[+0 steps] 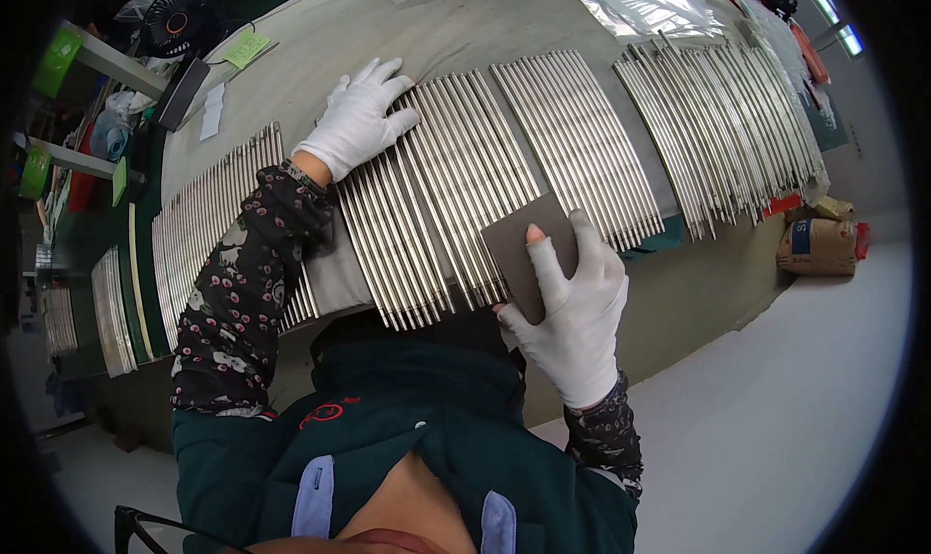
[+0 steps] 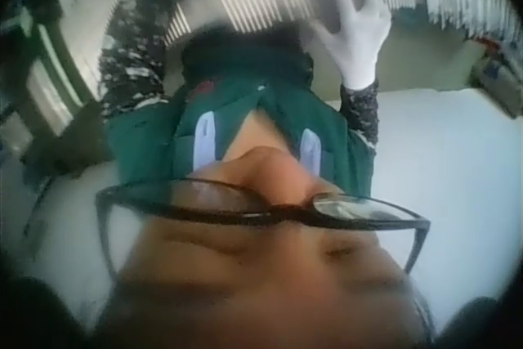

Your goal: Manually sanding a bundle of thin wooden or metal sticks using a sanding block.

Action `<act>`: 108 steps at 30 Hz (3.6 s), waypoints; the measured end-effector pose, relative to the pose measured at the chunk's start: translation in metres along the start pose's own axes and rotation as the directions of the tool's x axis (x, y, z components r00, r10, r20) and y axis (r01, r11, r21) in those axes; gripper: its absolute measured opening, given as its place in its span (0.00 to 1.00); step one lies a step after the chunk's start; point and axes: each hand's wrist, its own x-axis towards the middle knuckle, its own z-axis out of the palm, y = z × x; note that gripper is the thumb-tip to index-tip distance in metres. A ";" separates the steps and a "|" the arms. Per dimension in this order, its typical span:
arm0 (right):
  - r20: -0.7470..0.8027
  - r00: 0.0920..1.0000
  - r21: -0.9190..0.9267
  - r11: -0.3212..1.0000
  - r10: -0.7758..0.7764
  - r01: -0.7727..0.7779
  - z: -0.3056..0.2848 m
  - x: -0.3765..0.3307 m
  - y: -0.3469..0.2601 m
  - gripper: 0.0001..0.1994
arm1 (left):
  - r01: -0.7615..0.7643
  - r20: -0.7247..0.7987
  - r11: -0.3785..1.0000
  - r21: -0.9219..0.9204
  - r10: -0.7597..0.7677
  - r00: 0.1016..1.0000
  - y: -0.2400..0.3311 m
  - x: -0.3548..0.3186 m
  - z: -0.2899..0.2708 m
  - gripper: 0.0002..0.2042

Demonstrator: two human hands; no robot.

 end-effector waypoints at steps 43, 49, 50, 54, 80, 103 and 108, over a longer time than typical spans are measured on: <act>-0.177 0.984 0.113 0.992 -0.036 0.057 0.011 0.039 -0.034 0.28 | 0.054 0.020 0.137 -0.989 -0.235 0.972 0.048 -0.019 -0.030 0.09; -0.301 0.952 -0.100 0.991 0.054 -0.088 0.021 0.043 -0.006 0.29 | 0.073 0.044 0.105 -0.992 -0.258 0.965 0.045 -0.019 -0.028 0.09; -0.234 0.972 -0.005 0.999 -0.032 0.032 0.016 0.041 -0.022 0.28 | 0.072 0.045 0.114 -0.991 -0.230 0.972 0.043 -0.018 -0.027 0.10; -0.196 0.979 -0.032 0.998 -0.062 0.057 0.026 0.042 -0.012 0.27 | 0.104 0.072 0.103 -0.989 -0.278 0.958 0.041 -0.021 -0.026 0.10; -0.387 0.921 -0.035 0.998 0.030 -0.047 0.009 0.028 0.021 0.32 | 0.284 0.077 0.584 -0.761 -0.353 0.932 0.012 -0.001 -0.001 0.15; -0.242 0.870 0.635 0.748 0.430 -0.193 -0.011 0.029 0.080 0.30 | -0.606 0.088 0.760 -0.235 0.637 0.766 0.049 -0.111 0.001 0.37; 0.104 0.869 0.962 0.172 0.485 -0.212 0.019 0.062 0.150 0.23 | -0.602 0.122 0.767 -0.222 0.634 0.763 0.046 -0.114 -0.001 0.35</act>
